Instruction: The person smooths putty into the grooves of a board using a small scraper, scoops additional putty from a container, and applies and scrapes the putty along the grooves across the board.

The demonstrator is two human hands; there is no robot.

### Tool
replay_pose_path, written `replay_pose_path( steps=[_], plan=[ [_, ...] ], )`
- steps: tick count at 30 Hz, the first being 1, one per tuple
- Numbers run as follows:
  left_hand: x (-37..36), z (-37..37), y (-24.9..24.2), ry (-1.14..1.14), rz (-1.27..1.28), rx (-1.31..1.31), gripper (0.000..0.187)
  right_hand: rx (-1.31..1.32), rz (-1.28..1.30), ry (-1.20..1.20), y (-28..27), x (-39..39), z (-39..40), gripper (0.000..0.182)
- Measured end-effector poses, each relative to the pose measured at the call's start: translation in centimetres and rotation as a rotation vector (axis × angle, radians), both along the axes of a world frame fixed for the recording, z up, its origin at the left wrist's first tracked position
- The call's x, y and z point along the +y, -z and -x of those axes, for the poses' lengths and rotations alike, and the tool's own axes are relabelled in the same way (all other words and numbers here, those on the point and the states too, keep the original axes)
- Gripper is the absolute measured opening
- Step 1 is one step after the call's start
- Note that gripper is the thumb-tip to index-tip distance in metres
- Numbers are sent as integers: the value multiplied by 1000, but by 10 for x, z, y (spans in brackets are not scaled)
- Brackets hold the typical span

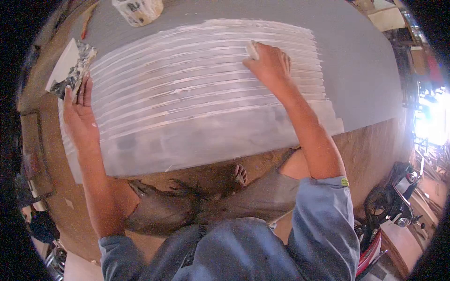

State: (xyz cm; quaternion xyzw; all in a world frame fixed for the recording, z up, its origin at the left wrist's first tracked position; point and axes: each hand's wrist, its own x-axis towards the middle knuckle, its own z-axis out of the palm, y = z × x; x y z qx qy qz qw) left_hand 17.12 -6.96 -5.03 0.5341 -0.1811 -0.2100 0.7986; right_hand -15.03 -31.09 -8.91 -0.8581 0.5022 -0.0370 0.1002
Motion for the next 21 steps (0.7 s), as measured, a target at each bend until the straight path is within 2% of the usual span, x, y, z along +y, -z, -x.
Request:
replay_pose_path(
  steps=[9, 11, 15, 17, 19, 21],
  plan=[
    [4, -11, 5, 19, -69, -103, 42, -3, 43, 115, -4, -47, 90, 39],
    [5, -16, 7, 3, -80, -101, 42, 62, 175, 142, 2, -63, 114, 43],
    [6, -16, 9, 45, -28, -66, 41, 41, 44, 263, -5, -94, 159, 47],
    [6, -16, 10, 29, -6, -50, 40, 86, 131, 339, 0, -100, 174, 50],
    [7, -17, 14, 2, 59, 12, 40, 104, 150, 368, 27, -136, 211, 54],
    [3, -7, 3, -69, 75, 7, 39, -66, 123, 466, 15, -125, 219, 55]
  ],
)
